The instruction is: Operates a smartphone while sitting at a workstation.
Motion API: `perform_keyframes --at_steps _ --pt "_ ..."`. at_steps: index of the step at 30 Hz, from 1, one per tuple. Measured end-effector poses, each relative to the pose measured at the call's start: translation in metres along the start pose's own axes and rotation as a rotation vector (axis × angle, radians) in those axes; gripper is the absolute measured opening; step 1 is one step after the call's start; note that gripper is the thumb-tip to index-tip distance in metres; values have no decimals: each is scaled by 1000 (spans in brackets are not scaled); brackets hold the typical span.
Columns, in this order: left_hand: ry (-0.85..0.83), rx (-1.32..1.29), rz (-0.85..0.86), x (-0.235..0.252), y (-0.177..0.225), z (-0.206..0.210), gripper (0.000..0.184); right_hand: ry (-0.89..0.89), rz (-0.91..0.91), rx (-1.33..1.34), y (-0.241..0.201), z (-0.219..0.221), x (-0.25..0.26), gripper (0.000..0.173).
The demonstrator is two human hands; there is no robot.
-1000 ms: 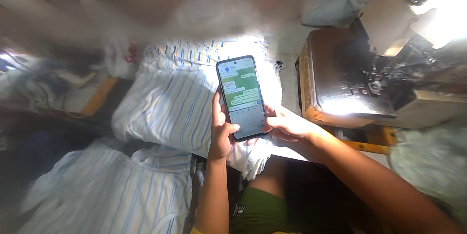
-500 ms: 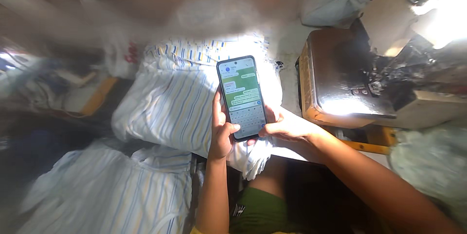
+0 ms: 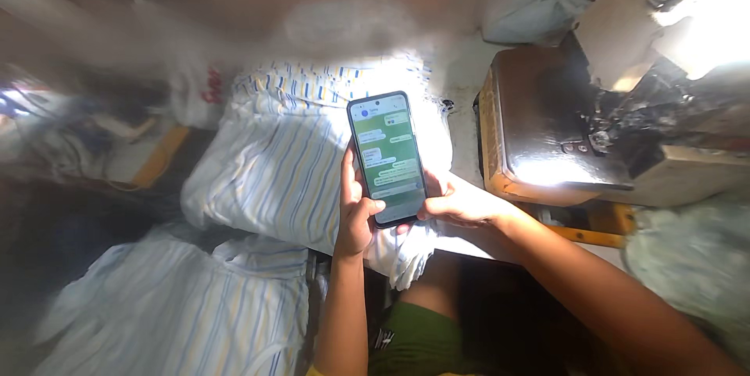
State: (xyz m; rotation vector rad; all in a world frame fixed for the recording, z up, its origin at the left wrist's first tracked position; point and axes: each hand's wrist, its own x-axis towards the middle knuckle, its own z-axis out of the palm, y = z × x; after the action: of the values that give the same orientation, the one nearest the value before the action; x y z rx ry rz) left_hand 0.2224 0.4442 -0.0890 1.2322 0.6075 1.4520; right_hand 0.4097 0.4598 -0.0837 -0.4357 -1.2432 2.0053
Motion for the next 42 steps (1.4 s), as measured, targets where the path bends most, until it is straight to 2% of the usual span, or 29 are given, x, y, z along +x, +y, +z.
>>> perform_keyframes --at_steps 15,19,22,26,29,32,36,42 --pt "11 -19 -19 0 0 1 92 33 22 33 -2 3 -1 60" --pt "15 -15 -21 0 0 0 91 99 81 79 -9 12 -1 59" --pt "11 -23 -27 0 0 0 92 95 99 119 -10 11 1 47" --pt "-20 -25 -31 0 0 0 92 187 112 126 -10 17 3 31" --pt "-36 -38 -24 0 1 -1 91 158 128 89 -10 16 3 44" --pt "-37 -43 -23 1 0 -1 91 153 116 116 -10 15 2 31" --pt "-43 -43 -15 1 0 -1 91 141 83 131 -9 13 2 43" --pt "-23 -43 -24 0 0 -1 92 156 95 129 -8 12 1 51"
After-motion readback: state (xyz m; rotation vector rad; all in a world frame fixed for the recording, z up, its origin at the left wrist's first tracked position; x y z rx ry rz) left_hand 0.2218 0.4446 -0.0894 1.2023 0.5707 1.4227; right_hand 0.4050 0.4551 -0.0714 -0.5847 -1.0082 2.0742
